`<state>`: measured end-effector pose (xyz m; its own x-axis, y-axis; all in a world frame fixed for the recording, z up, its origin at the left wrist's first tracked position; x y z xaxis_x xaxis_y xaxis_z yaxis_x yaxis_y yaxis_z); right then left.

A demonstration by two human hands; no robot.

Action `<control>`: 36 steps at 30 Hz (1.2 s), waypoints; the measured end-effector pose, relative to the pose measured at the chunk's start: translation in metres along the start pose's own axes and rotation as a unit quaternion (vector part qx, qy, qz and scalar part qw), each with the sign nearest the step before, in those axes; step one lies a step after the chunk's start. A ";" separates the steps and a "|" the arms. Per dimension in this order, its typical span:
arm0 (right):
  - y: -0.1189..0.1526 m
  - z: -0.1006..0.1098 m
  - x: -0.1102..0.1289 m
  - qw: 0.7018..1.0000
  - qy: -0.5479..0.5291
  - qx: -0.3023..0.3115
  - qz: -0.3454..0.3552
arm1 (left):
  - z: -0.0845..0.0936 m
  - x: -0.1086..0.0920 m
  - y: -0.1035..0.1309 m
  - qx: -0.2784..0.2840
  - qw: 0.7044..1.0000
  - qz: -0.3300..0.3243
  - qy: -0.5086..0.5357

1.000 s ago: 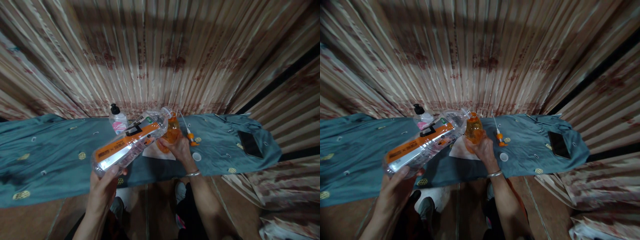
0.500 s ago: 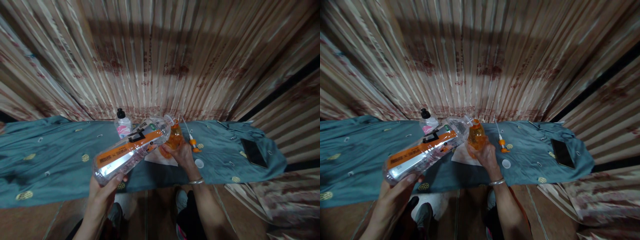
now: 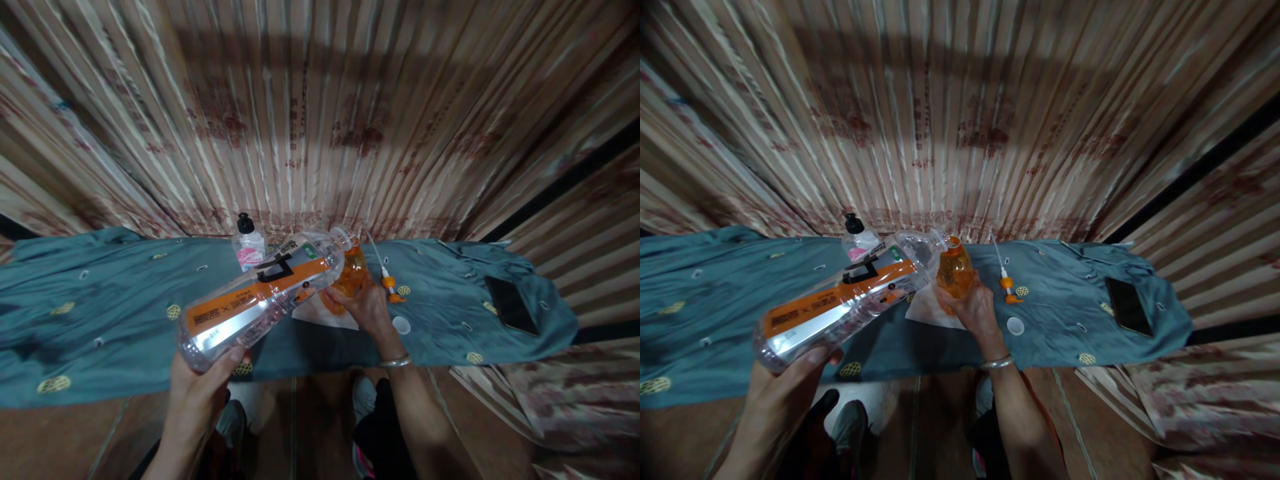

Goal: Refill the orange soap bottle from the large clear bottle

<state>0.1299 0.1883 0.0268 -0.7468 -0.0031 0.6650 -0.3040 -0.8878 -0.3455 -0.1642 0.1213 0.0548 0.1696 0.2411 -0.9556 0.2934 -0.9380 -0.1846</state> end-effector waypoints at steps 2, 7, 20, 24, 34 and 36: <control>0.000 -0.001 -0.001 1.000 0.006 0.003 -0.004 | 0.001 0.000 -0.001 0.007 1.000 -0.007 -0.005; -0.004 -0.006 -0.009 1.000 -0.003 0.001 0.004 | 0.006 0.003 -0.001 0.017 1.000 -0.003 -0.012; -0.007 -0.009 -0.014 0.999 -0.051 -0.003 -0.020 | 0.008 0.006 -0.003 0.019 1.000 0.003 -0.013; -0.007 -0.008 -0.013 0.998 -0.051 0.003 -0.020 | 0.010 0.009 -0.004 0.029 0.999 -0.003 -0.019; -0.007 -0.009 -0.017 0.999 -0.042 -0.009 -0.019 | 0.010 0.005 0.000 0.027 1.000 0.003 -0.011; -0.007 -0.010 -0.019 0.999 -0.043 -0.007 -0.017 | 0.011 0.007 0.000 0.032 0.999 0.005 -0.014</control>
<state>0.1402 0.1995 0.0105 -0.6818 -0.0133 0.7314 -0.3368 -0.8819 -0.3300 -0.1730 0.1207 0.0455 0.1466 0.2247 -0.9633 0.2304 -0.9548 -0.1877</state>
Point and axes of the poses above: each hand's wrist, its own y-axis away from the middle knuckle, its own z-axis out of the back of the hand, x = y × z, the point moved 4 cm from there along -y, towards the middle knuckle, and after that the axes turned 5 degrees about -z, right-handed, at the moved point
